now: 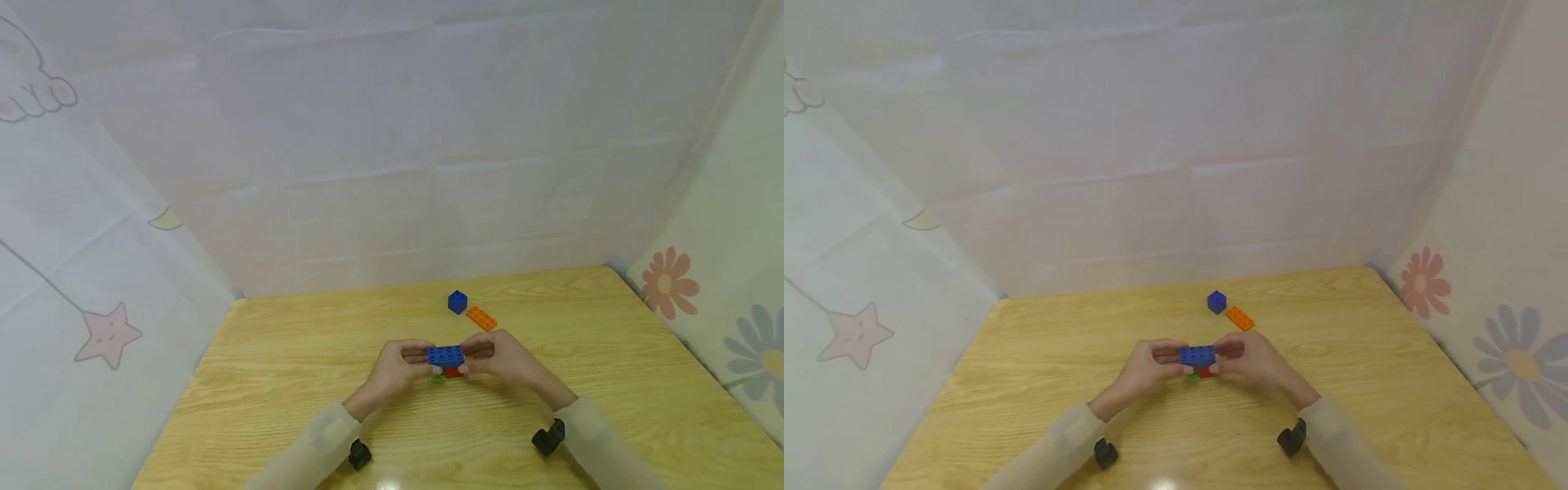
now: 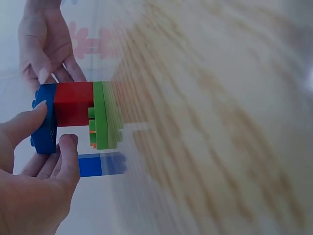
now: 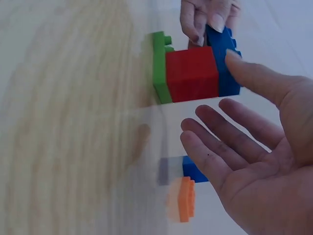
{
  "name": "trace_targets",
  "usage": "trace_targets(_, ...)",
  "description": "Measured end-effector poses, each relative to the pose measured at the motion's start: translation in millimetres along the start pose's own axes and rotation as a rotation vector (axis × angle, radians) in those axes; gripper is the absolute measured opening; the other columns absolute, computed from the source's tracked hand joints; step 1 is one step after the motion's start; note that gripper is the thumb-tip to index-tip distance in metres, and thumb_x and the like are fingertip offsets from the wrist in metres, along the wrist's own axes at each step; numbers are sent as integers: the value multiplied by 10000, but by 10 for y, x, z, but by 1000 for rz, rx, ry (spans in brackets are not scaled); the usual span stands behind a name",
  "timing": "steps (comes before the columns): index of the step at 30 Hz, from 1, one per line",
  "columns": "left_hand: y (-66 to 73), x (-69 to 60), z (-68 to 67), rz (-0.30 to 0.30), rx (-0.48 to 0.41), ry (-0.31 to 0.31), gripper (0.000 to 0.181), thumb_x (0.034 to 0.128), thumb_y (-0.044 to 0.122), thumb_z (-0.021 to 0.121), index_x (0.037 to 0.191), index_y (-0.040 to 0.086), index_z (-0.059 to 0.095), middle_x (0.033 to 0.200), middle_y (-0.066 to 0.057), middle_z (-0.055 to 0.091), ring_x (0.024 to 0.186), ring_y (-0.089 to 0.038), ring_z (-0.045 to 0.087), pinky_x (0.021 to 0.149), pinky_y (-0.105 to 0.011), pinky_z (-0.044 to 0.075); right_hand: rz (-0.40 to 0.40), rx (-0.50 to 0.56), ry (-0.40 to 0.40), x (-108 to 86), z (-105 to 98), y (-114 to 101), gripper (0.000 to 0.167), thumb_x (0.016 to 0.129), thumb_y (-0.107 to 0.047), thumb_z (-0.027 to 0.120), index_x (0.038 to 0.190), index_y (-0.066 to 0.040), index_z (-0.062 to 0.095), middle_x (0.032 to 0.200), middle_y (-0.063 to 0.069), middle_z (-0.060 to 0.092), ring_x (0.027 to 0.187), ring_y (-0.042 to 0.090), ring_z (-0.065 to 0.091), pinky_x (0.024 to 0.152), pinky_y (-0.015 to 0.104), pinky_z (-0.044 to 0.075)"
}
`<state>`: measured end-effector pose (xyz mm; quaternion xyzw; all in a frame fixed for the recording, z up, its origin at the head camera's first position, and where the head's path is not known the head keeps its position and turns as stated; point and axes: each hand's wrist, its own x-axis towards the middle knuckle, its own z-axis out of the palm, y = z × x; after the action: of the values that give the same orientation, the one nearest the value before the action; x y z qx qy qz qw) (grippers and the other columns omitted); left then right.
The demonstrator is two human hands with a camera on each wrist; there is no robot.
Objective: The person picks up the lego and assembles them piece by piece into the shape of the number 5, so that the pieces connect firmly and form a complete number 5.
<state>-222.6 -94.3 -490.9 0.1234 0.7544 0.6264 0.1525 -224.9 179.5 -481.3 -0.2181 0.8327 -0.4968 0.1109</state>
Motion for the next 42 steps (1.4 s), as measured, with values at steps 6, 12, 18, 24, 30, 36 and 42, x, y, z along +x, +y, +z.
trace_targets(6, 8, -21, 9, 6, 9, 16, 458, 888, 114, 856, 1324, 63, 724, 1299, -150, 747, 1170, -259, 742, 965, -340, 628, -14, -80, 75, -24, -123, -76, 434, 1001, -335, 738, 1312, -33, 712, 1279, 161, 747, 1136, 271, 744, 947, 387, 630)
trace_targets(12, 28, -43, 5, 48, 59, 21, 516, 896, 136, 852, 1370, 21, 685, 1333, -144, 733, 1187, -282, 736, 983, -352, 622, 37, -77, 182, -17, -207, -125, 371, 992, -391, 741, 1256, -131, 758, 1198, 65, 784, 1078, 205, 760, 931, 406, 631)
trace_targets(18, 29, -46, -1, 37, 59, 19, 525, 908, 122, 837, 1394, 21, 666, 1363, -152, 712, 1213, -297, 720, 994, -362, 618, 41, -99, 270, 29, -275, -137, 348, 981, -447, 741, 1206, -185, 780, 1173, 38, 794, 1062, 188, 758, 912, 406, 633)
trace_targets(24, 28, -58, -26, 25, 59, 8, 548, 918, 156, 833, 1415, 17, 646, 1368, -159, 705, 1237, -298, 704, 1001, -362, 615, 38, -103, 339, 102, -339, -181, 335, 994, -390, 741, 1225, -149, 772, 1196, 91, 785, 1076, 248, 752, 909, 427, 629)
trace_targets(30, 42, -69, -42, 36, 65, 8, 530, 934, 165, 818, 1410, 7, 648, 1366, -170, 705, 1242, -304, 703, 1010, -365, 611, 23, -114, 370, 228, -384, -220, 343, 992, -322, 754, 1258, -106, 756, 1254, 130, 768, 1157, 326, 735, 981, 501, 610)
trace_targets(36, 51, -64, -44, 35, 77, 14, 530, 929, 185, 825, 1405, 22, 658, 1349, -144, 719, 1229, -287, 711, 1011, -376, 611, 6, -155, 384, 385, -385, -206, 424, 984, -340, 762, 1306, -67, 728, 1290, 165, 748, 1175, 351, 726, 992, 523, 604)
trace_targets(42, 45, -69, -40, 43, 120, 25, 514, 925, 223, 834, 1389, 64, 682, 1323, -110, 737, 1213, -273, 716, 991, -397, 620, -2, -189, 390, 524, -360, -172, 427, 977, -334, 771, 1298, -57, 726, 1298, 193, 736, 1154, 362, 723, 975, 531, 607)
